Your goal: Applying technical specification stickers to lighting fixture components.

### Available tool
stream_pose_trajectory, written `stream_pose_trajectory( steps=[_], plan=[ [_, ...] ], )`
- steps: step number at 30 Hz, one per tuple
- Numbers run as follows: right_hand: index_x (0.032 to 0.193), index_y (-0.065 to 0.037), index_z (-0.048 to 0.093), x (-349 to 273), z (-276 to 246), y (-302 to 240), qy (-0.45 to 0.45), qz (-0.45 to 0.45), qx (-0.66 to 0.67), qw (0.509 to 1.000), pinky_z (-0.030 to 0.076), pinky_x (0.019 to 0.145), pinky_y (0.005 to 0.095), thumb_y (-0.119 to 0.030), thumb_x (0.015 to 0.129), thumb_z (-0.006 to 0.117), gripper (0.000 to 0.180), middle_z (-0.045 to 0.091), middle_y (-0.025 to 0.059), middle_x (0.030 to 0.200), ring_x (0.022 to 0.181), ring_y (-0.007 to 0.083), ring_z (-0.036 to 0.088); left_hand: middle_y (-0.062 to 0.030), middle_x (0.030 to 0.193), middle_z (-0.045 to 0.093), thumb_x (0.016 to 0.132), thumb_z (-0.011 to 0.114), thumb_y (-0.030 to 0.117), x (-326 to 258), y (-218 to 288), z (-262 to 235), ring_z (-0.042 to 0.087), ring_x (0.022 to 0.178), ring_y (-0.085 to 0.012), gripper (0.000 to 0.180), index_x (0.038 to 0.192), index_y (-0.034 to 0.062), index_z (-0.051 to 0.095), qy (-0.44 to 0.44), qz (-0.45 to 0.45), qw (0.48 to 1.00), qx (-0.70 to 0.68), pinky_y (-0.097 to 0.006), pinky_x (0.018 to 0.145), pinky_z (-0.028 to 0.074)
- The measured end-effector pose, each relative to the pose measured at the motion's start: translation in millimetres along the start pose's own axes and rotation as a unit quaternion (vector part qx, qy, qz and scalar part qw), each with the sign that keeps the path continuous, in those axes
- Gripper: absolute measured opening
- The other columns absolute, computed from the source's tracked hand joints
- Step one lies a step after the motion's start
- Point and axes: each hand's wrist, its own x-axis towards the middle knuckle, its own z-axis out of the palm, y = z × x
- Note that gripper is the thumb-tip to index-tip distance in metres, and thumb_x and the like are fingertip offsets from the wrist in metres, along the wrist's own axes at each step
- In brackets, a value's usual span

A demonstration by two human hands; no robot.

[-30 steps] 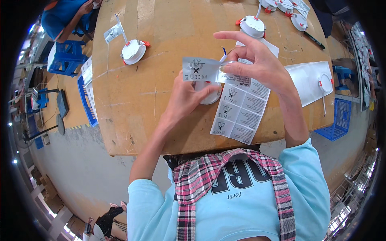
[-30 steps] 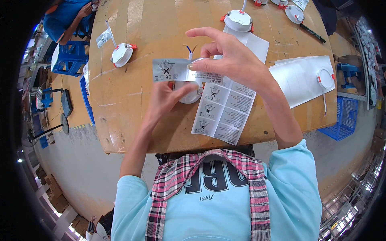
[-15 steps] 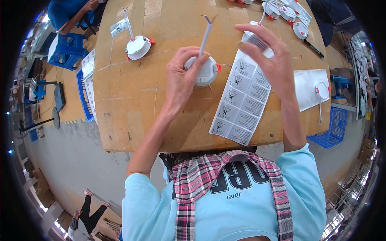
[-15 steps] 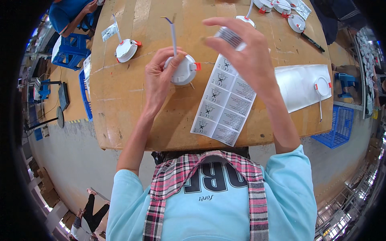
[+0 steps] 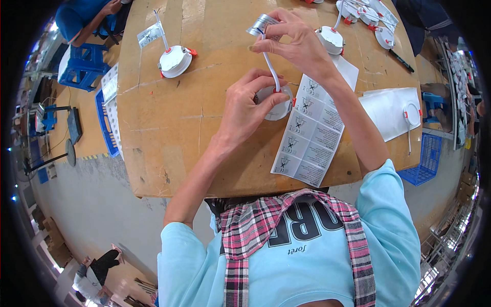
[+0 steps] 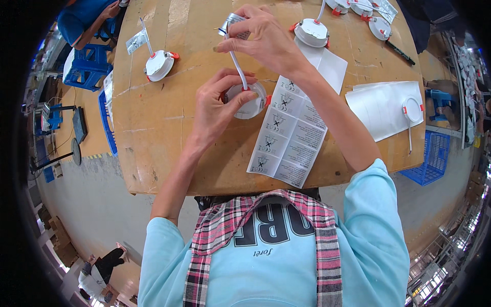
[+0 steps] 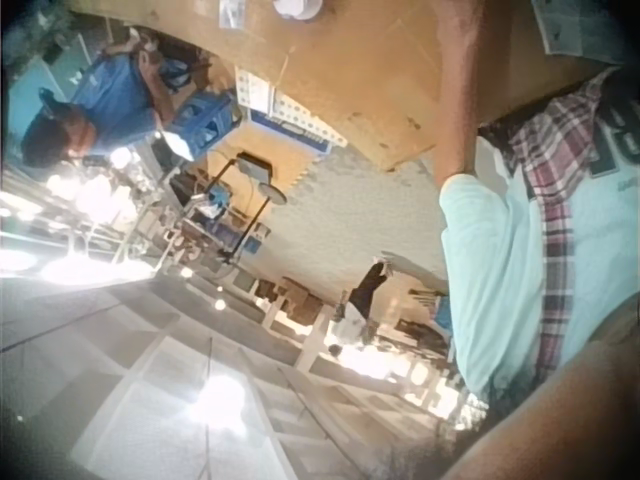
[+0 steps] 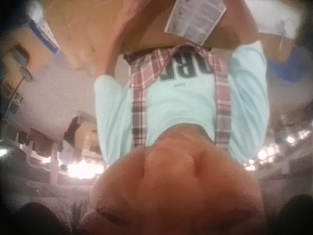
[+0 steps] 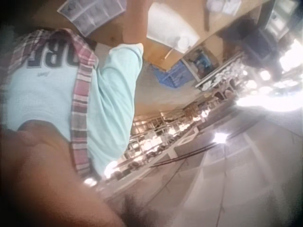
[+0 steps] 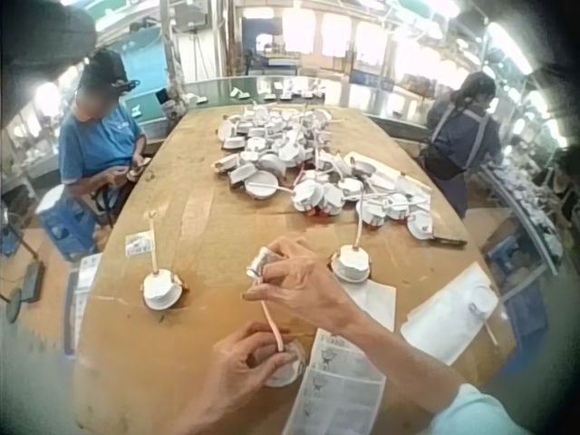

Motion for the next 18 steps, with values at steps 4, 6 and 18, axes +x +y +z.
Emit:
stream_pose_trajectory(
  steps=[4,6,18],
  plan=[
    [0.079,-0.008,0.072,3.4,9.5,4.7,-0.012,-0.018,-0.001,1.000,0.039,0.082,0.0308,-0.029,0.075,0.074,0.021,0.057,0.0017,0.093,0.094,0.0171,0.049,-0.0091,0.092,0.065,0.077,0.073,0.011,-1.9,-3.1,-4.0,0.064,0.081,-0.0214,0.020,0.093,0.0012,0.069,-0.015,-0.029,0.999,-0.026,-0.034,0.072,0.053],
    [0.087,-0.012,0.073,6.2,9.1,3.1,-0.028,-0.034,0.001,0.999,0.039,0.083,0.0311,-0.029,0.076,0.074,0.020,0.058,0.0021,0.093,0.090,0.0184,0.052,-0.0082,0.096,0.065,0.079,0.072,0.012,-10.7,-6.1,-2.7,0.062,0.083,-0.0171,0.019,0.094,0.0010,0.069,-0.005,-0.084,0.995,-0.059,-0.030,0.073,0.051],
    [0.135,0.000,0.043,-48.2,-69.1,-33.3,0.162,0.067,0.274,0.946,0.043,0.078,0.0288,-0.018,0.085,0.064,0.057,0.058,0.0048,0.091,0.083,0.0155,0.056,-0.0145,0.122,0.054,0.089,0.054,0.048,-22.0,-0.4,-33.2,0.052,0.111,-0.0236,0.065,0.128,-0.0023,0.046,0.101,-0.059,0.993,-0.005,-0.034,0.087,0.046]
  ],
)
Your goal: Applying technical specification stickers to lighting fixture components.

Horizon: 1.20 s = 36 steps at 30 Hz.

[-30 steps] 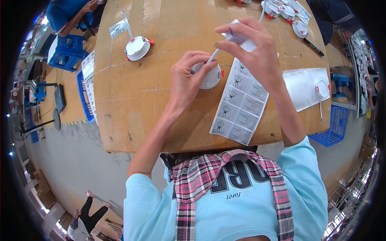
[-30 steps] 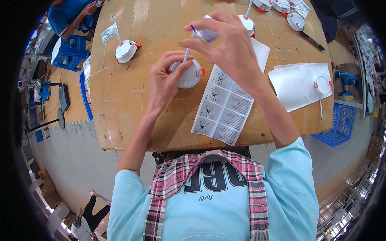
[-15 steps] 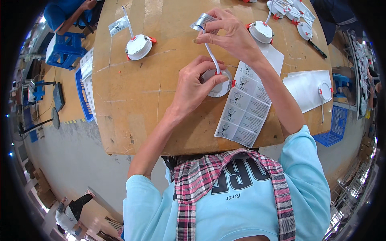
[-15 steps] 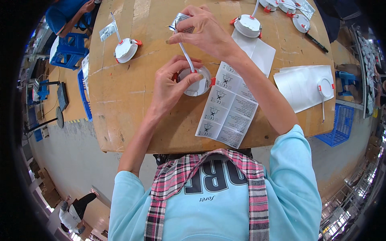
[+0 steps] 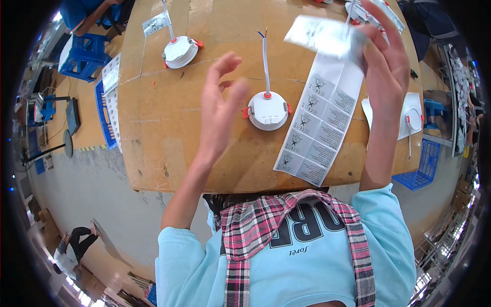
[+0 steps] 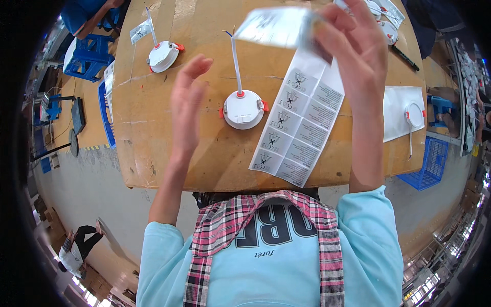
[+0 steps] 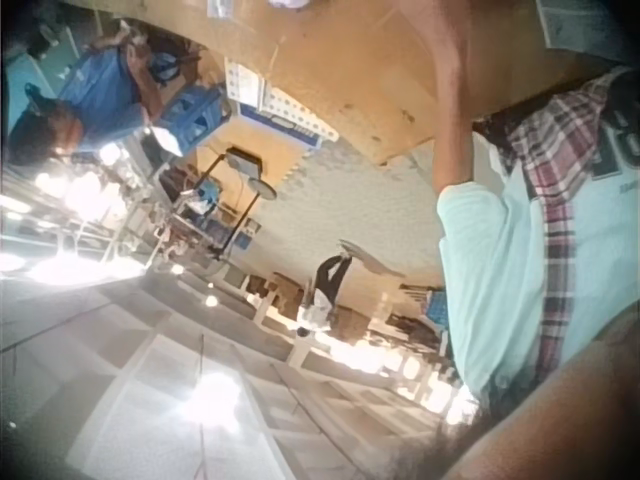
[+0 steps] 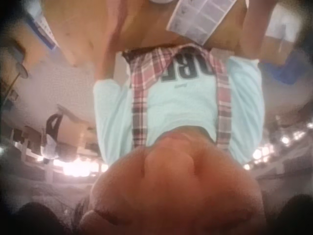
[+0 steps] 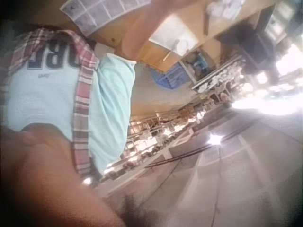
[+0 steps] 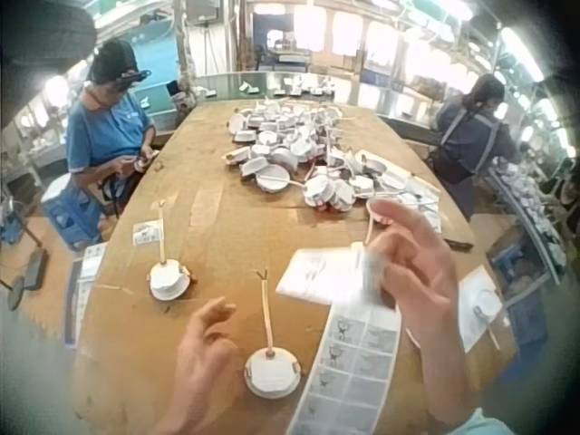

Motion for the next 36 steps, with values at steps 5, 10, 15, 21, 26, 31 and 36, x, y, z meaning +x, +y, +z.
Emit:
stream_pose_trajectory(
  steps=[5,10,15,21,26,31,36],
  plan=[
    [0.134,0.001,0.041,-26.0,23.3,-8.5,-0.206,0.052,0.154,0.965,0.046,0.066,0.0220,-0.003,0.077,0.064,0.061,0.060,0.0059,0.084,0.074,0.0088,0.056,-0.0213,0.131,0.047,0.084,0.037,0.076,3.6,39.9,0.7,0.045,0.121,-0.0257,0.097,0.136,-0.0054,0.032,-0.107,-0.149,0.904,-0.386,-0.040,0.101,0.036],
    [0.128,-0.010,0.051,-31.7,31.4,-7.6,-0.190,0.066,-0.080,0.976,0.047,0.064,0.0251,-0.007,0.079,0.069,0.053,0.057,0.0024,0.074,0.068,0.0100,0.058,-0.0221,0.131,0.047,0.076,0.030,0.084,9.5,49.3,-11.2,0.054,0.114,-0.0255,0.110,0.139,-0.0066,0.029,-0.142,-0.191,0.875,-0.422,-0.038,0.093,0.046],
    [0.126,-0.011,0.053,-29.3,39.5,-9.1,-0.196,0.057,-0.165,0.965,0.047,0.062,0.0281,-0.007,0.078,0.069,0.050,0.056,0.0045,0.071,0.064,0.0140,0.057,-0.0128,0.112,0.060,0.087,0.056,0.055,21.3,41.7,-15.5,0.060,0.098,-0.0145,0.073,0.131,-0.0029,0.046,-0.151,-0.197,0.943,-0.221,-0.029,0.083,0.048],
    [0.120,-0.007,0.057,-22.5,37.1,3.5,-0.195,0.131,-0.178,0.956,0.047,0.066,0.0267,-0.008,0.079,0.068,0.043,0.060,0.0042,0.072,0.068,0.0121,0.058,-0.0031,0.079,0.066,0.080,0.074,0.020,31.7,25.3,-10.5,0.061,0.073,-0.0072,0.020,0.086,0.0025,0.067,-0.154,-0.191,0.951,-0.190,-0.022,0.067,0.046],
    [0.102,0.003,0.065,-9.5,37.3,23.8,-0.195,0.166,-0.185,0.949,0.050,0.072,0.0259,-0.010,0.081,0.065,0.024,0.068,0.0108,0.080,0.075,0.0144,0.064,-0.0025,0.076,0.065,0.081,0.072,0.021,40.6,16.7,-3.8,0.058,0.071,-0.0064,0.021,0.086,0.0010,0.066,-0.090,-0.124,0.983,-0.102,-0.022,0.065,0.045],
    [0.099,0.004,0.067,-1.5,42.1,36.7,-0.178,0.175,-0.170,0.953,0.052,0.072,0.0255,-0.010,0.082,0.064,0.022,0.069,0.0102,0.084,0.080,0.0141,0.066,-0.0015,0.079,0.064,0.082,0.072,0.020,45.8,6.2,-0.8,0.056,0.074,-0.0059,0.020,0.087,0.0018,0.066,-0.052,-0.126,0.986,-0.091,-0.022,0.068,0.043],
    [0.098,0.004,0.067,-3.0,44.1,42.2,-0.162,0.188,-0.163,0.955,0.051,0.071,0.0252,-0.011,0.083,0.064,0.022,0.068,0.0089,0.082,0.077,0.0127,0.064,-0.0005,0.082,0.064,0.082,0.073,0.019,48.9,2.4,1.5,0.055,0.076,-0.0058,0.019,0.089,0.0024,0.067,-0.043,-0.126,0.987,-0.087,-0.022,0.071,0.042]
  ],
)
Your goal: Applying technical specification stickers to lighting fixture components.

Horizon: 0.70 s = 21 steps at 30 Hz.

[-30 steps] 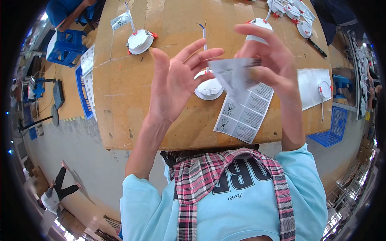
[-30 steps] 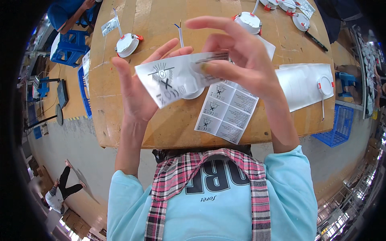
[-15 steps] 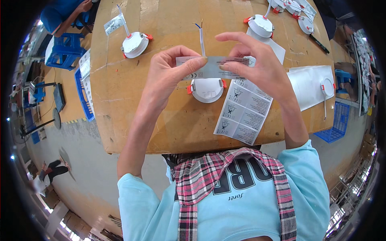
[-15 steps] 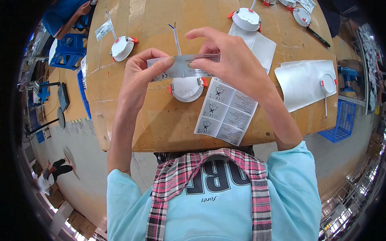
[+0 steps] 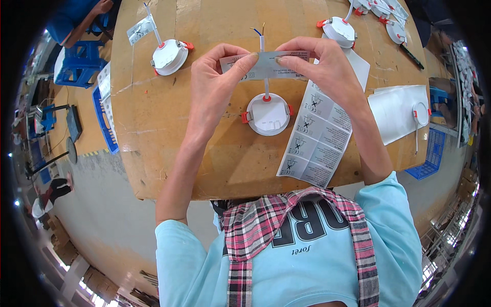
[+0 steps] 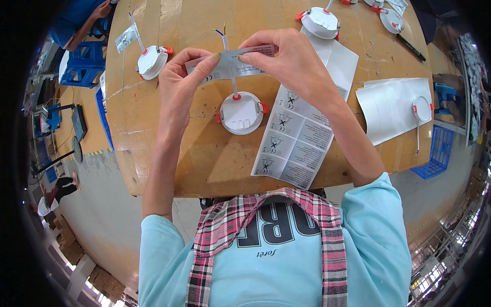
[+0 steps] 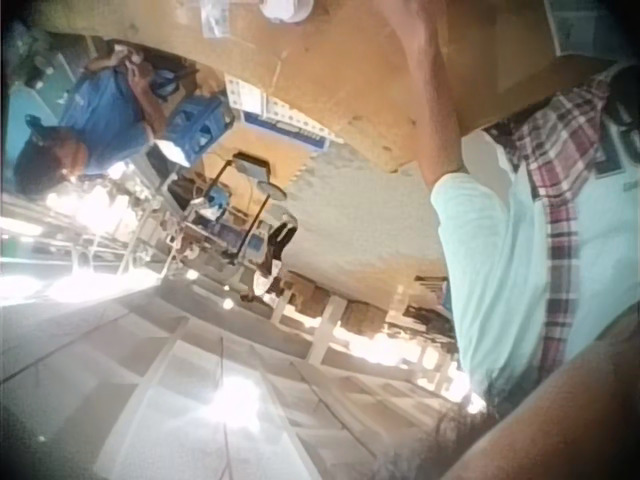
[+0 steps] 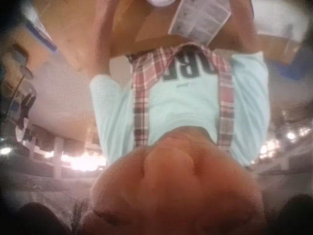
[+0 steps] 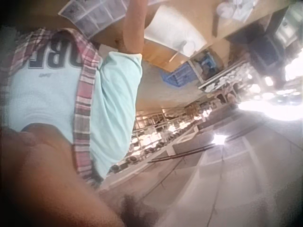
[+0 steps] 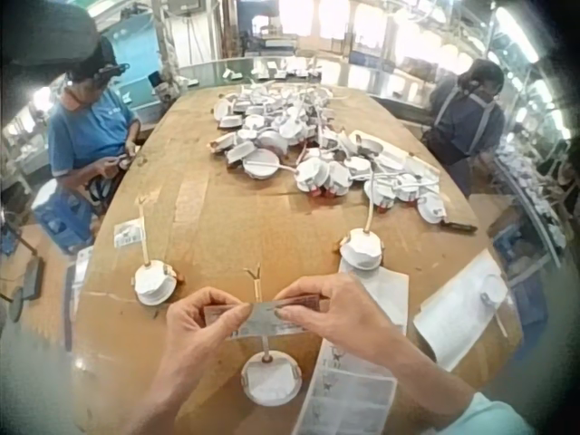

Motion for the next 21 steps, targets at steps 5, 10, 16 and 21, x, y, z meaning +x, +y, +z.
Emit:
stream_pose_trajectory(
  steps=[5,10,16,21],
  plan=[
    [0.098,0.004,0.067,1.8,1.7,8.8,0.000,0.001,0.001,1.000,0.050,0.069,0.0252,-0.013,0.084,0.063,0.022,0.067,0.0074,0.080,0.074,0.0116,0.062,-0.0021,0.083,0.065,0.082,0.072,0.018,4.2,-5.6,-1.4,0.058,0.078,-0.0073,0.020,0.091,0.0013,0.067,0.001,-0.012,1.000,0.006,-0.022,0.074,0.044],
    [0.097,0.003,0.068,3.6,3.3,12.7,0.009,0.002,0.020,1.000,0.049,0.068,0.0249,-0.015,0.084,0.063,0.023,0.066,0.0066,0.079,0.074,0.0106,0.061,-0.0035,0.084,0.066,0.082,0.072,0.016,6.8,-9.4,-2.8,0.059,0.080,-0.0078,0.018,0.091,0.0008,0.067,-0.005,-0.021,1.000,-0.015,-0.022,0.076,0.044],
    [0.096,0.003,0.068,1.3,1.4,13.0,0.006,0.004,0.027,1.000,0.048,0.068,0.0245,-0.015,0.085,0.063,0.022,0.066,0.0056,0.078,0.074,0.0103,0.060,-0.0035,0.083,0.066,0.083,0.071,0.015,9.2,-11.6,-1.3,0.059,0.079,-0.0076,0.017,0.091,0.0006,0.067,-0.014,-0.025,0.999,-0.023,-0.022,0.076,0.043],
    [0.098,0.002,0.067,2.1,2.2,16.0,-0.004,0.016,0.038,0.999,0.047,0.068,0.0225,-0.015,0.086,0.064,0.021,0.065,0.0035,0.081,0.075,0.0081,0.059,-0.0030,0.082,0.066,0.083,0.071,0.014,9.9,-13.2,-2.2,0.058,0.077,-0.0072,0.016,0.091,0.0010,0.066,-0.017,-0.028,0.999,-0.028,-0.022,0.076,0.043]
  ],
)
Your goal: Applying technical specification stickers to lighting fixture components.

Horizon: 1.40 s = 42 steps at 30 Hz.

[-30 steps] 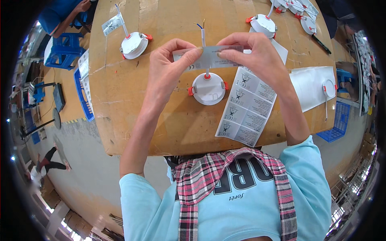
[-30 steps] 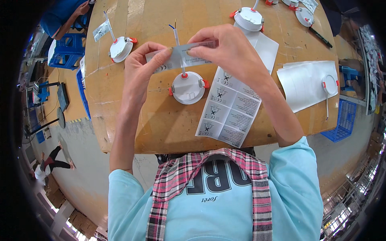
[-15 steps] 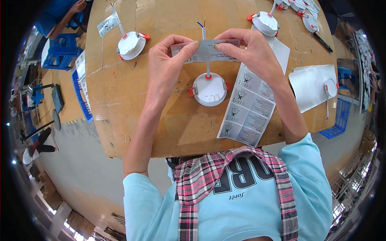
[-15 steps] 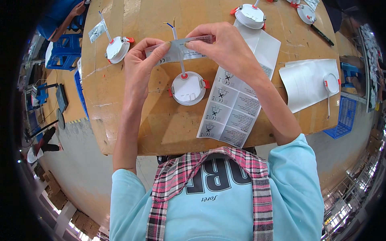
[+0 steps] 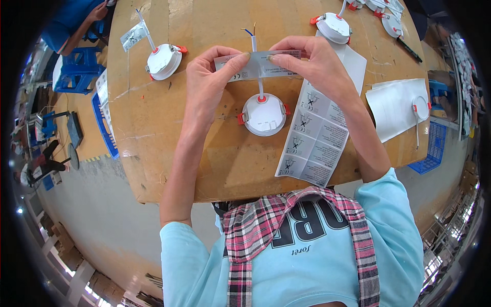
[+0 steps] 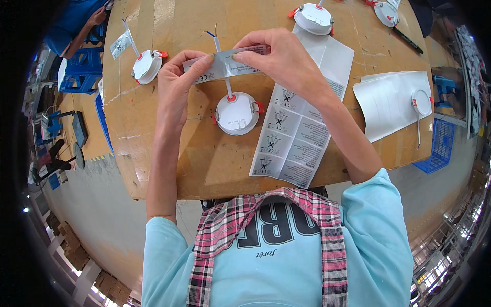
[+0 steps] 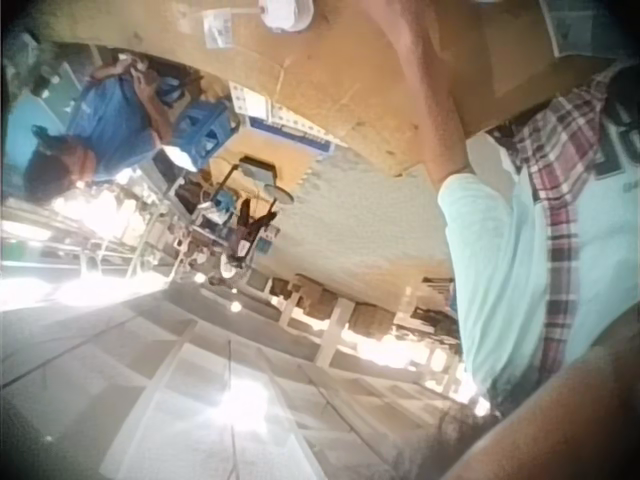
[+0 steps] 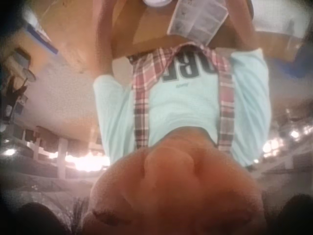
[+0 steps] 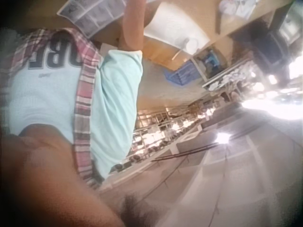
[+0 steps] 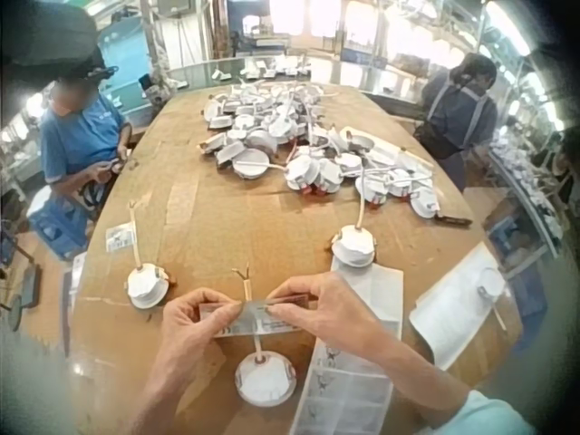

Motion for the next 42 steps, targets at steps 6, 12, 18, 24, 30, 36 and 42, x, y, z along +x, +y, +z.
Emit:
stream_pose_trajectory(
  steps=[6,12,18,24,30,36,42],
  plan=[
    [0.100,0.001,0.067,2.5,0.3,0.6,0.003,0.003,0.007,1.000,0.046,0.067,0.0206,-0.016,0.087,0.064,0.022,0.064,0.0008,0.083,0.076,0.0054,0.057,-0.0016,0.082,0.065,0.084,0.070,0.015,1.2,-1.6,-2.1,0.058,0.076,-0.0057,0.016,0.092,0.0022,0.065,-0.012,0.002,1.000,-0.026,-0.021,0.073,0.043],
    [0.100,0.001,0.067,3.8,0.6,3.7,0.003,-0.003,0.001,1.000,0.046,0.067,0.0200,-0.016,0.087,0.064,0.022,0.064,0.0000,0.082,0.075,0.0047,0.057,-0.0018,0.078,0.064,0.080,0.073,0.019,2.1,-1.7,0.0,0.056,0.073,-0.0060,0.020,0.088,0.0011,0.067,0.001,-0.001,0.999,-0.049,-0.021,0.068,0.043],
    [0.099,0.001,0.067,2.4,2.2,3.6,0.006,-0.003,0.007,1.000,0.046,0.066,0.0199,-0.016,0.087,0.065,0.021,0.063,-0.0005,0.081,0.075,0.0044,0.056,-0.0016,0.078,0.064,0.081,0.073,0.018,2.4,-3.2,0.0,0.056,0.072,-0.0058,0.020,0.090,0.0010,0.067,-0.004,0.000,0.998,-0.062,-0.021,0.067,0.042],
    [0.100,0.001,0.066,0.9,2.6,4.4,0.007,-0.002,0.004,1.000,0.046,0.066,0.0197,-0.015,0.086,0.065,0.022,0.063,0.0001,0.082,0.075,0.0047,0.057,-0.0004,0.084,0.064,0.084,0.070,0.014,2.2,-5.1,-3.0,0.057,0.078,-0.0053,0.016,0.094,0.0026,0.064,-0.024,-0.016,0.998,-0.064,-0.020,0.072,0.044],
    [0.103,0.001,0.065,0.8,0.0,5.7,-0.007,0.001,-0.008,1.000,0.045,0.066,0.0199,-0.017,0.086,0.066,0.024,0.063,0.0002,0.084,0.076,0.0047,0.057,-0.0036,0.083,0.065,0.077,0.077,0.016,1.3,-4.1,-1.4,0.059,0.075,-0.0075,0.028,0.097,0.0004,0.063,-0.026,-0.001,0.998,-0.050,-0.021,0.069,0.047],
    [0.103,0.000,0.065,1.6,-3.0,4.0,-0.021,0.020,-0.025,0.999,0.045,0.067,0.0200,-0.018,0.086,0.066,0.025,0.063,0.0005,0.084,0.077,0.0054,0.057,-0.0045,0.084,0.065,0.076,0.077,0.012,3.3,-5.6,-2.4,0.060,0.076,-0.0079,0.030,0.099,0.0004,0.062,-0.038,0.000,0.998,-0.050,-0.021,0.069,0.048],
    [0.102,-0.001,0.066,4.3,-5.7,6.0,-0.003,-0.003,0.007,1.000,0.047,0.070,0.0220,-0.022,0.083,0.068,0.029,0.066,0.0043,0.085,0.077,0.0098,0.060,-0.0045,0.086,0.066,0.076,0.076,0.012,3.4,-6.1,-1.6,0.061,0.076,-0.0077,0.028,0.098,0.0012,0.062,-0.038,0.011,0.998,-0.041,-0.021,0.069,0.048]
  ],
)
